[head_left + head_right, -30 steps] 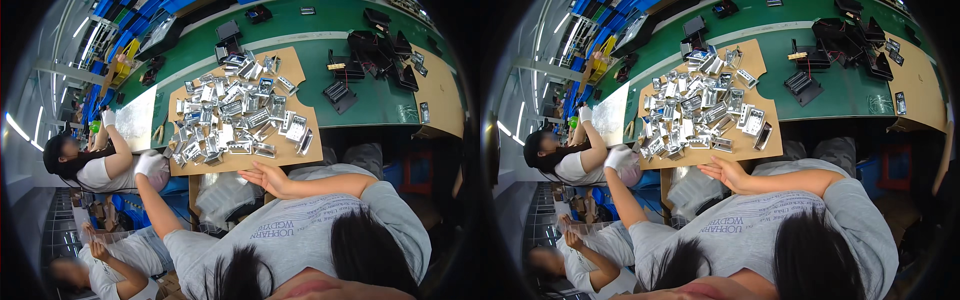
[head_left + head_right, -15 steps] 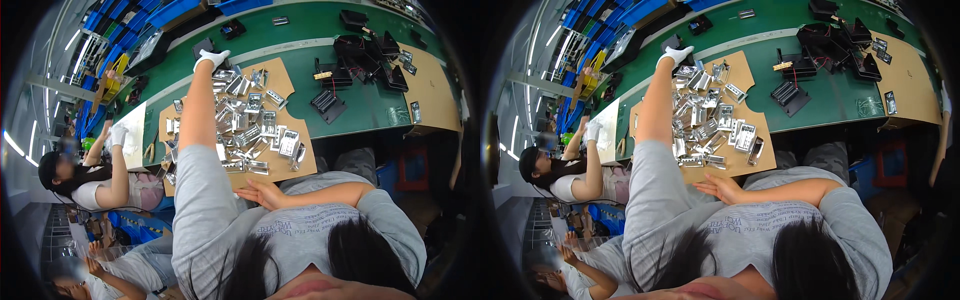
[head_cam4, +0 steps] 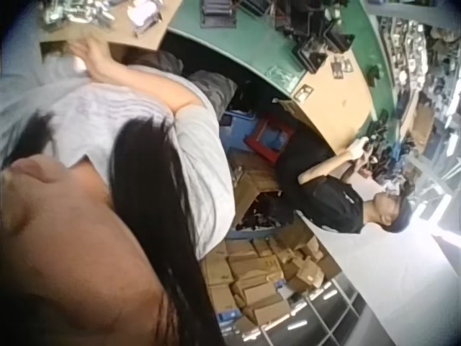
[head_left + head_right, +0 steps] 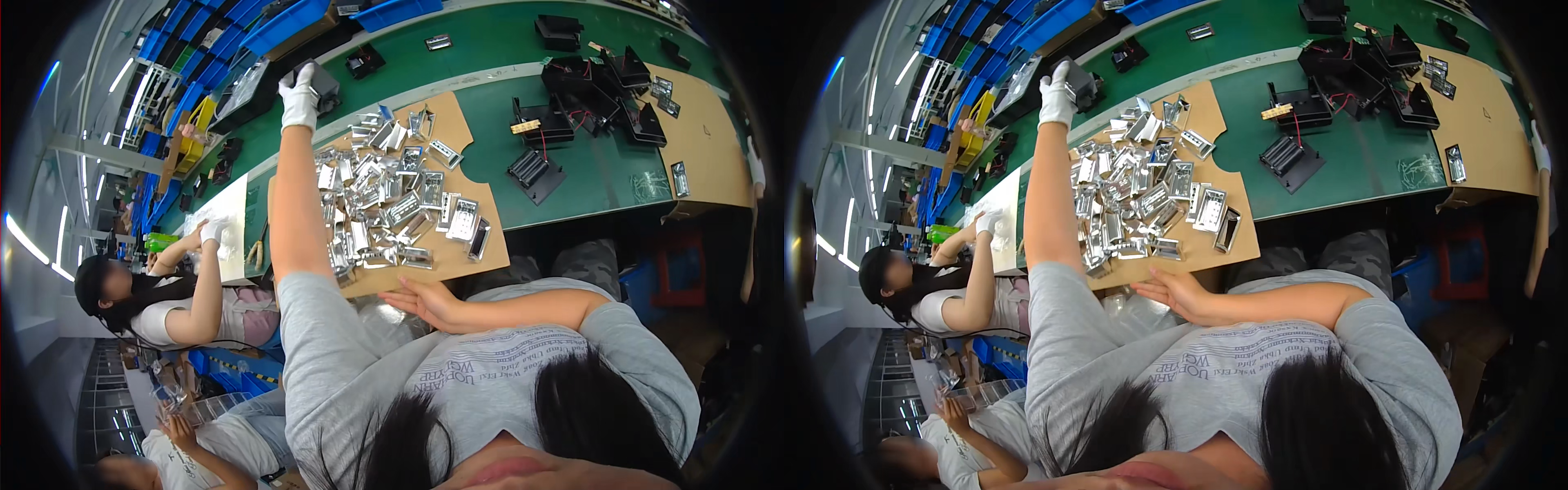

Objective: Assembling electronic components by inserting PCBs and metal clips into plastic housings.

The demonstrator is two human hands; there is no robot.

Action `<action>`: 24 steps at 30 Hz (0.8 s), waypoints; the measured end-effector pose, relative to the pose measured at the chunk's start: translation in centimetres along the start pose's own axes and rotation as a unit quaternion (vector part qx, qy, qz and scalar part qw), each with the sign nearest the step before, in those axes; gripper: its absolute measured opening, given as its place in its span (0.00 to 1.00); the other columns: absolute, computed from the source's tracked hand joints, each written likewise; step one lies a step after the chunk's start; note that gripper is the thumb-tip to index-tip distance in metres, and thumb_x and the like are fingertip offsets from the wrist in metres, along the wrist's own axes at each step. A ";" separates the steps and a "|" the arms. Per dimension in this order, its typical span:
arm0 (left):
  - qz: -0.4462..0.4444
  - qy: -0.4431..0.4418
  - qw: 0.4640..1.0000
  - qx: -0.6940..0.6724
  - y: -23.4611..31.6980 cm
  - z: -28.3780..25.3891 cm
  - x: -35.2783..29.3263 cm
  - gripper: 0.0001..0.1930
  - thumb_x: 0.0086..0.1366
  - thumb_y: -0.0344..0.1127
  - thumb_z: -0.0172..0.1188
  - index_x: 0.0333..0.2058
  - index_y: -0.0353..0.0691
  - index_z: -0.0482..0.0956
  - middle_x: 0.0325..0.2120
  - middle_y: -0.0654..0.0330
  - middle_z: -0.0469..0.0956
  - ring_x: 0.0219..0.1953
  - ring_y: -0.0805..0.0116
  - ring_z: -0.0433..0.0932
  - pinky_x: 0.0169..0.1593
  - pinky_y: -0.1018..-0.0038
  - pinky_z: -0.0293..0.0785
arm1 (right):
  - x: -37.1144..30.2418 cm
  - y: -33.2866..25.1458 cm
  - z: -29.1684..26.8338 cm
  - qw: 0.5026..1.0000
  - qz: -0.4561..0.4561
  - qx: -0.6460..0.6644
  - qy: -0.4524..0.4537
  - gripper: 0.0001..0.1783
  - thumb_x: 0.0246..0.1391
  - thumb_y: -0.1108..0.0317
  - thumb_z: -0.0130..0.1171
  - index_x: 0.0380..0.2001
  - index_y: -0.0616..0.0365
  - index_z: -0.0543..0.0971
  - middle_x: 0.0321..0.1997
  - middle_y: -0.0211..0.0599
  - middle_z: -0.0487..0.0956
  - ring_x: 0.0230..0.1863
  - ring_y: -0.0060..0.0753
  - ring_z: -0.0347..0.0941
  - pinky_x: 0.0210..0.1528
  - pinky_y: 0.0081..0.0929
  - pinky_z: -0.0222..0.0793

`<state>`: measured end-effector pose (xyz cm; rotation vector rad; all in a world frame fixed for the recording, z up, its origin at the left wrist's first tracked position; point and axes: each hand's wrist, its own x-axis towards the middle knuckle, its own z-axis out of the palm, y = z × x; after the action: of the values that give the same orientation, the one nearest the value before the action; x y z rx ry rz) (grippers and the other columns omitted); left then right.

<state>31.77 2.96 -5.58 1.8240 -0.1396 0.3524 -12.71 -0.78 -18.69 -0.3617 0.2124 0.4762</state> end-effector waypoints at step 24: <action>0.073 -0.115 0.936 0.325 3.6 -0.2 4.8 0.48 0.62 0.67 0.57 0.68 0.33 0.65 0.64 0.43 0.73 0.64 0.46 0.73 0.65 0.60 0.70 | -6.3 -20.9 1.1 0.978 -0.150 0.122 -0.081 0.36 0.63 0.48 0.61 0.69 0.50 0.65 0.66 0.48 0.73 0.67 0.56 0.69 0.68 0.76 0.59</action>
<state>35.31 2.56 -0.70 2.5201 -0.3551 0.3065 -8.01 -20.20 -9.87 -0.1089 0.0550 0.1757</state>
